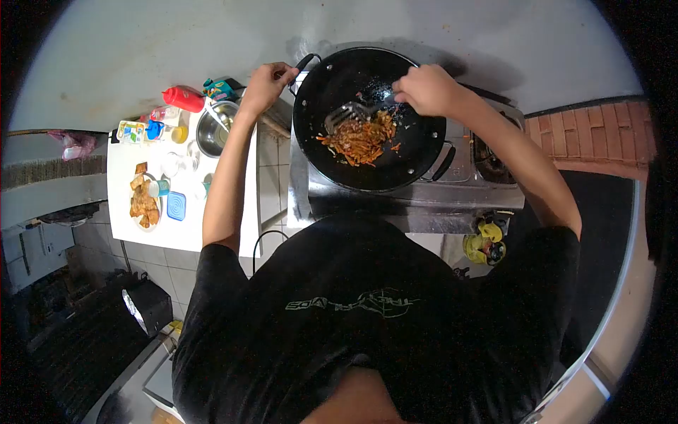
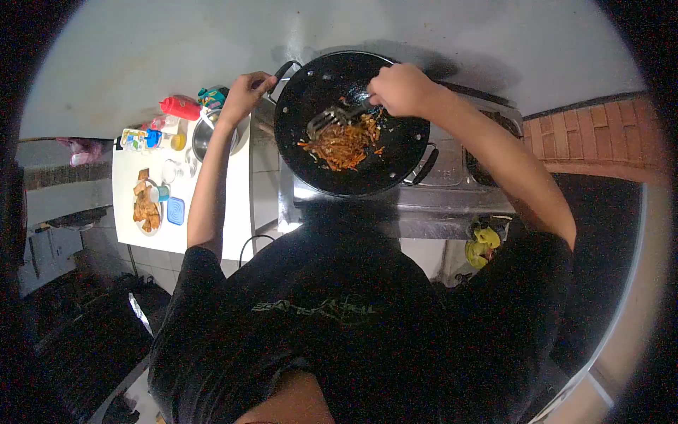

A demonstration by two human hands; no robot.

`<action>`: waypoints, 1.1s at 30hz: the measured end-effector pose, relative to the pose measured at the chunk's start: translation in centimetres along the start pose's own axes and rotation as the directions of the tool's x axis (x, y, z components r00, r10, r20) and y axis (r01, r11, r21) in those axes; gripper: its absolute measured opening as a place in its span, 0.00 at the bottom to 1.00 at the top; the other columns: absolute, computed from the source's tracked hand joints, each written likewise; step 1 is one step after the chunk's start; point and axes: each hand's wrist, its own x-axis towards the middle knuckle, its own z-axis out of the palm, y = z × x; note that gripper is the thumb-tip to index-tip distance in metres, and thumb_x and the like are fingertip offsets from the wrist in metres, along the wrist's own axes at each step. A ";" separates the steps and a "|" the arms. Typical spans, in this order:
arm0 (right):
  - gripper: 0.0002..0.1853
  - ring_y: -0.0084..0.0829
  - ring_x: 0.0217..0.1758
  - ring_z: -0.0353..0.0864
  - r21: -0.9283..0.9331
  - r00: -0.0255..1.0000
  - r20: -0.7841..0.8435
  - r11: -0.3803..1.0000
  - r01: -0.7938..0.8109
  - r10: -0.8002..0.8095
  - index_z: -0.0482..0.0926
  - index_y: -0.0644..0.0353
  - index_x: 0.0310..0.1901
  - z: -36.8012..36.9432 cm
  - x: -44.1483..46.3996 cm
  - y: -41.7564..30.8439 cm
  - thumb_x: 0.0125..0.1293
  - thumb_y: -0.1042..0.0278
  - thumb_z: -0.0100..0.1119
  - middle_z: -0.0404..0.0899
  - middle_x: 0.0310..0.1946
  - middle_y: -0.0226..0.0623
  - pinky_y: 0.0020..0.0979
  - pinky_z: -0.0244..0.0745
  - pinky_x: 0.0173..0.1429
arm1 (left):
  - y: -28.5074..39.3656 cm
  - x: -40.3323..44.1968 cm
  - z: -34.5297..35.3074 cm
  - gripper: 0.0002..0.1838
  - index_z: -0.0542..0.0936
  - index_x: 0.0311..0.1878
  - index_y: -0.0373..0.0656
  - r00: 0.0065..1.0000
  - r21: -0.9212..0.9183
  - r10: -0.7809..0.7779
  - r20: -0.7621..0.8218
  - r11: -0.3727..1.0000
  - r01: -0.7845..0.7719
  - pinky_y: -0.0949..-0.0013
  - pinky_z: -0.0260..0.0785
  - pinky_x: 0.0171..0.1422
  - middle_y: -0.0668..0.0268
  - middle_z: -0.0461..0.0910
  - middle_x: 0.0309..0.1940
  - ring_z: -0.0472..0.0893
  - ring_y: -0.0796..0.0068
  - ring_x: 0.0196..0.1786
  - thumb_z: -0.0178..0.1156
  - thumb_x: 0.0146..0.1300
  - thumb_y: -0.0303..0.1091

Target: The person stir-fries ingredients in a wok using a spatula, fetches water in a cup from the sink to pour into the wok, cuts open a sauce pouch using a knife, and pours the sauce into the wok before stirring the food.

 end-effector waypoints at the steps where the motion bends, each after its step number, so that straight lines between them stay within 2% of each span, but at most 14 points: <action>1: 0.06 0.47 0.32 0.83 0.035 0.999 -0.025 0.999 0.034 -0.033 0.83 0.57 0.30 -0.7 -0.9 -0.7 0.59 0.64 0.62 0.81 0.25 0.44 0.44 0.77 0.39 | -0.2 0.0 0.1 0.19 0.81 0.38 0.34 1.000 -0.003 0.015 -0.005 1.000 -0.015 0.66 0.68 0.41 0.59 0.80 0.25 0.74 0.73 0.30 0.59 0.66 0.46; 5: 0.11 0.48 0.30 0.81 -0.101 0.997 -0.072 0.995 -0.003 -0.005 0.80 0.55 0.38 -5.2 -3.9 -2.1 0.67 0.57 0.54 0.78 0.23 0.44 0.46 0.73 0.35 | -0.5 -0.1 0.1 0.20 0.81 0.38 0.33 0.999 -0.049 -0.031 0.013 0.998 0.032 0.67 0.68 0.41 0.60 0.79 0.25 0.74 0.74 0.30 0.59 0.67 0.45; 7: 0.06 0.43 0.33 0.83 -0.240 0.978 -0.205 0.968 -0.074 0.024 0.82 0.55 0.38 -5.4 -3.5 -1.1 0.62 0.66 0.58 0.79 0.23 0.40 0.42 0.76 0.38 | -0.6 0.0 0.2 0.19 0.81 0.38 0.34 1.000 -0.031 0.015 0.009 0.999 -0.015 0.68 0.68 0.41 0.61 0.79 0.25 0.73 0.75 0.30 0.58 0.67 0.45; 9: 0.04 0.42 0.34 0.83 -0.314 0.964 -0.267 0.947 -0.065 -0.022 0.82 0.54 0.35 -3.2 -1.7 1.1 0.60 0.66 0.60 0.80 0.24 0.40 0.40 0.76 0.39 | -0.5 0.2 0.3 0.19 0.81 0.38 0.34 1.000 -0.004 0.027 -0.003 1.000 -0.027 0.69 0.68 0.41 0.62 0.79 0.25 0.74 0.76 0.30 0.58 0.67 0.45; 12: 0.04 0.43 0.34 0.83 -0.438 0.980 -0.196 0.896 -0.074 -0.015 0.81 0.54 0.33 -0.6 0.5 1.0 0.59 0.66 0.61 0.79 0.24 0.40 0.42 0.76 0.39 | -0.8 0.6 0.3 0.18 0.83 0.38 0.36 1.000 -0.031 0.023 0.003 0.999 -0.023 0.65 0.69 0.38 0.56 0.81 0.25 0.78 0.67 0.28 0.60 0.65 0.45; 14: 0.03 0.44 0.35 0.83 -0.156 1.000 0.012 0.988 -0.011 0.013 0.81 0.53 0.32 0.3 0.8 -0.9 0.58 0.67 0.62 0.80 0.24 0.41 0.43 0.77 0.39 | -0.8 0.7 0.6 0.18 0.83 0.38 0.36 0.999 -0.058 0.049 -0.016 0.997 -0.050 0.65 0.69 0.38 0.56 0.81 0.25 0.78 0.67 0.28 0.60 0.65 0.45; 17: 0.07 0.44 0.30 0.82 -0.136 0.996 -0.019 0.988 0.079 -0.082 0.81 0.49 0.40 -2.3 -1.4 -2.6 0.63 0.64 0.55 0.79 0.22 0.38 0.43 0.74 0.36 | -1.5 1.2 0.8 0.19 0.83 0.38 0.35 0.998 -0.091 0.060 -0.026 0.994 -0.062 0.65 0.69 0.38 0.56 0.81 0.25 0.78 0.66 0.28 0.61 0.64 0.45; 19: 0.08 0.43 0.33 0.83 -0.209 0.999 -0.021 0.978 0.020 -0.025 0.81 0.49 0.43 -4.6 -2.7 -2.6 0.62 0.64 0.58 0.80 0.25 0.38 0.43 0.74 0.37 | -1.5 1.1 0.7 0.19 0.83 0.38 0.35 0.998 -0.101 0.054 -0.013 0.993 -0.055 0.65 0.69 0.38 0.56 0.82 0.26 0.79 0.66 0.28 0.61 0.64 0.46; 22: 0.08 0.42 0.35 0.83 -0.378 0.988 -0.061 0.913 -0.155 0.143 0.82 0.50 0.41 -5.4 -3.0 -0.6 0.58 0.65 0.63 0.81 0.27 0.40 0.43 0.75 0.39 | -0.9 1.2 0.2 0.20 0.82 0.36 0.35 0.999 -0.042 0.039 0.026 0.998 -0.038 0.69 0.68 0.41 0.62 0.79 0.24 0.75 0.77 0.30 0.58 0.67 0.46; 25: 0.08 0.42 0.38 0.83 -0.501 0.985 -0.011 0.851 -0.155 0.173 0.83 0.53 0.38 -5.3 -2.3 -0.2 0.57 0.65 0.64 0.81 0.30 0.41 0.42 0.76 0.43 | -1.4 1.5 0.4 0.18 0.83 0.39 0.36 0.998 -0.026 0.068 0.013 0.997 -0.067 0.65 0.69 0.37 0.56 0.82 0.24 0.79 0.65 0.27 0.61 0.64 0.45; 28: 0.09 0.47 0.39 0.83 -0.391 0.917 0.188 0.884 -0.258 0.351 0.84 0.58 0.36 -2.8 -1.4 -1.7 0.58 0.64 0.64 0.81 0.32 0.45 0.43 0.76 0.46 | -1.7 1.6 0.6 0.18 0.84 0.38 0.36 0.997 -0.029 0.072 -0.011 0.997 -0.072 0.64 0.69 0.37 0.57 0.81 0.24 0.79 0.65 0.26 0.61 0.64 0.46; 30: 0.12 0.49 0.44 0.83 0.001 0.904 0.257 0.935 -0.354 0.342 0.84 0.60 0.36 -1.9 -2.0 -3.3 0.59 0.60 0.62 0.83 0.37 0.49 0.47 0.78 0.47 | -1.8 1.7 0.7 0.18 0.84 0.37 0.37 0.998 -0.039 0.058 -0.014 0.998 -0.058 0.65 0.70 0.37 0.56 0.82 0.24 0.79 0.65 0.27 0.62 0.63 0.46; 32: 0.14 0.53 0.42 0.82 0.210 0.933 0.073 0.909 -0.360 0.353 0.82 0.63 0.37 0.1 -4.0 -4.3 0.62 0.58 0.60 0.82 0.32 0.51 0.50 0.77 0.46 | -1.5 1.5 0.4 0.18 0.84 0.37 0.37 0.998 -0.053 0.054 -0.016 0.997 -0.055 0.65 0.70 0.38 0.56 0.82 0.25 0.79 0.65 0.27 0.62 0.63 0.46; 33: 0.14 0.54 0.41 0.81 0.201 0.920 0.054 0.899 -0.390 0.387 0.81 0.64 0.38 -0.4 -4.7 -5.7 0.63 0.60 0.59 0.81 0.31 0.53 0.50 0.76 0.44 | -1.2 1.3 0.2 0.18 0.84 0.37 0.37 0.999 -0.066 0.049 -0.013 0.997 -0.050 0.64 0.70 0.38 0.55 0.82 0.25 0.79 0.65 0.27 0.62 0.63 0.46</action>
